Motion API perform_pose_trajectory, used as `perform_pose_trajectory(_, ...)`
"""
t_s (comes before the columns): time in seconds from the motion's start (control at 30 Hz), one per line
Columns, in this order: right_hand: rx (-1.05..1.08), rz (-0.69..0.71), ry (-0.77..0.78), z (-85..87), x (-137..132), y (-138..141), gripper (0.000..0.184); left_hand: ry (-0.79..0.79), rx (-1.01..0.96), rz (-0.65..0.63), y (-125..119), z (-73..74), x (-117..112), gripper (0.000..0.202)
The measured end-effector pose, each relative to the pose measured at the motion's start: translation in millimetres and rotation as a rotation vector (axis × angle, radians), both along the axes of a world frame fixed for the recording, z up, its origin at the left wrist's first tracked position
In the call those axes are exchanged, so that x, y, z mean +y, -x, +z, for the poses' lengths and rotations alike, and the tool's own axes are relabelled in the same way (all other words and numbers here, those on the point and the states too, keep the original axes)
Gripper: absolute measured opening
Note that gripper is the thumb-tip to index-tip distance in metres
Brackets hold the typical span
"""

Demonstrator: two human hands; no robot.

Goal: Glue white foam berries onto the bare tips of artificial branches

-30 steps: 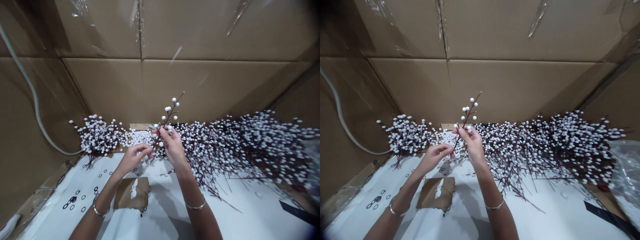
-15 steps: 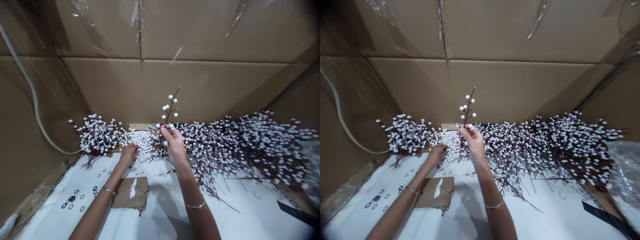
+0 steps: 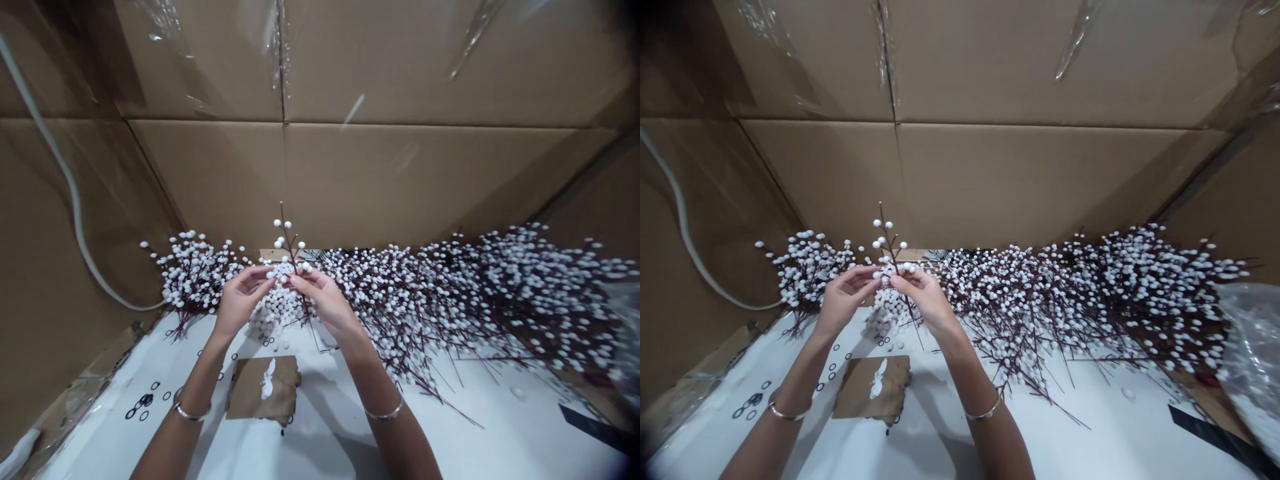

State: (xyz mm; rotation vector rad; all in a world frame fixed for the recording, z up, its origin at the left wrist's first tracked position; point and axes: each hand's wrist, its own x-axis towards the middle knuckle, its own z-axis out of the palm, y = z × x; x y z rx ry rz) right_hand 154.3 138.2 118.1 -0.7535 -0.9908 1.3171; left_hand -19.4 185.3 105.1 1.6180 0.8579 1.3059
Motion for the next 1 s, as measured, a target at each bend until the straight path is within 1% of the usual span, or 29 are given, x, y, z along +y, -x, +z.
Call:
perform_pose_trajectory(0.07, 0.002, 0.036, -0.009, -1.1, -0.6, 4.5, 0.02, 0.028, -0.028, -0.01, -2.1, 10.0, -10.4, 0.036)
perform_pose_trajectory(0.17, 0.019, 0.017, -0.011, -0.3, -2.2, 6.9, 0.021, 0.03, -0.051, 0.005, -2.2, 15.2, -16.3, 0.031)
perform_pose_trajectory(0.23, 0.02, -0.003, -0.016, 1.8, -3.6, 7.8, 0.021, 0.042, -0.08, 0.008, -0.6, 15.2, -15.8, 0.029)
perform_pose_trajectory(0.33, 0.0, -0.038, -0.027, 5.2, -5.9, 11.3, 0.021, 0.085, -0.122, -0.004, 2.2, 14.5, -13.7, 0.04)
perform_pose_trajectory(0.4, -0.012, -0.066, -0.032, 6.7, -7.4, 14.9, 0.021, 0.102, -0.154, -0.006, 3.3, 14.7, -13.4, 0.042)
perform_pose_trajectory(0.5, -0.053, -0.106, -0.055, 7.1, -9.6, 19.9, 0.02, 0.112, -0.225, -0.012, 2.9, 15.8, -15.3, 0.033)
perform_pose_trajectory(0.63, -0.093, -0.151, -0.128, 6.2, -12.7, 23.7, 0.015, 0.136, -0.307, -0.023, -1.6, 17.8, -21.3, 0.031)
perform_pose_trajectory(0.8, -0.14, -0.24, -0.207, 5.6, -14.4, 25.6, 0.011, 0.14, -0.335, -0.021, -9.6, 18.8, -28.4, 0.03)
perform_pose_trajectory(1.0, -0.171, -0.29, -0.223, 4.0, -14.5, 27.7, 0.012, 0.125, -0.373, -0.008, -13.4, 16.4, -28.7, 0.026)
